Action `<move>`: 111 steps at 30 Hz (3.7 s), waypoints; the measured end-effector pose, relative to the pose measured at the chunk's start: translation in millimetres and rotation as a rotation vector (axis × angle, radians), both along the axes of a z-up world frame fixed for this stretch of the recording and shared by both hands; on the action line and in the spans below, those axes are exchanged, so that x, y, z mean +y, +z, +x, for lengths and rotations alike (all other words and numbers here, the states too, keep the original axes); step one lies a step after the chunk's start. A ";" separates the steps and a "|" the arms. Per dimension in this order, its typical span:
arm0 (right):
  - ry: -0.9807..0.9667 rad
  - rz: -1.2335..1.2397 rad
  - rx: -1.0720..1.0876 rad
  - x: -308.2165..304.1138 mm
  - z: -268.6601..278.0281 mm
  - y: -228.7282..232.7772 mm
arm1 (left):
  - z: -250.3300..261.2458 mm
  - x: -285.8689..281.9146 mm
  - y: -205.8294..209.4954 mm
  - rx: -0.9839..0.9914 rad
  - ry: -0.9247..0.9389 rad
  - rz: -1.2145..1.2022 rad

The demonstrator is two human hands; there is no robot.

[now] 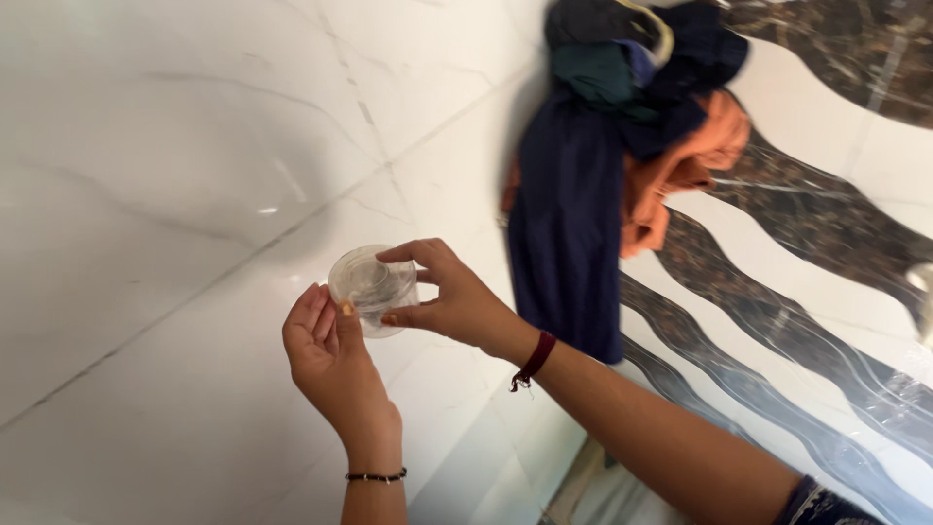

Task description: The person washes their hands under a wall-mounted tap, rinses them in a pink basin, and scrubs with a toothbrush. They repeat the washing and rinsing cycle several times, moving between the tap and a window vent area.

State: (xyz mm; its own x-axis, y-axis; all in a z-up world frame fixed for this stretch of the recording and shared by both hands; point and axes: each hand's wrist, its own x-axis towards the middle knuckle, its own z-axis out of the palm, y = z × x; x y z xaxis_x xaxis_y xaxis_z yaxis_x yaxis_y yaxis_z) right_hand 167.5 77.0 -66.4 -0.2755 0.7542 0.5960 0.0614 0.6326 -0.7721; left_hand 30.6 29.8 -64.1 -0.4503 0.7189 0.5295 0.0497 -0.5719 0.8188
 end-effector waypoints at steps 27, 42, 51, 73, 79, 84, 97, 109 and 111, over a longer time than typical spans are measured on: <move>-0.208 -0.388 0.373 -191.9 218.2 -156.3 | 228.4 -146.9 -146.2 -0.313 -0.391 -0.180; -0.531 -0.288 0.380 -399.4 439.2 -192.9 | 422.8 -283.8 -190.4 -0.151 -0.978 -0.492; -0.857 -0.276 0.425 -506.4 514.7 -194.0 | 534.6 -351.8 -192.5 -0.050 -1.221 -0.591; -1.674 -0.084 0.681 -765.8 659.8 -236.1 | 767.5 -592.1 -215.6 0.352 -1.769 -0.522; -1.891 -0.019 0.611 -862.7 663.7 -247.6 | 796.1 -680.5 -232.5 0.463 -1.983 -0.483; -1.918 -0.070 0.753 -944.6 675.8 -263.7 | 826.6 -754.7 -249.5 0.505 -2.105 -0.507; -1.850 -0.260 0.932 -1187.5 755.1 -294.4 | 924.8 -968.5 -287.9 0.459 -2.327 -0.703; -1.625 -0.352 1.203 -1226.7 850.8 -366.8 | 1031.0 -986.7 -359.4 0.500 -2.473 -0.782; -1.628 -0.354 1.197 -1222.8 866.6 -384.1 | 1051.3 -982.5 -381.7 0.570 -2.448 -0.815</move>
State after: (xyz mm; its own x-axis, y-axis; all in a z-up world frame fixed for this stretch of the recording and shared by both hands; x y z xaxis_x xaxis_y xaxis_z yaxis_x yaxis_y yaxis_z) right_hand 1034.1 -1145.9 -450.5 0.9629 -0.0516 -0.2649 -0.2272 0.3747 -0.8989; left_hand 1081.9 -952.7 -445.8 0.8827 -0.4331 -0.1822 0.3068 0.2375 0.9217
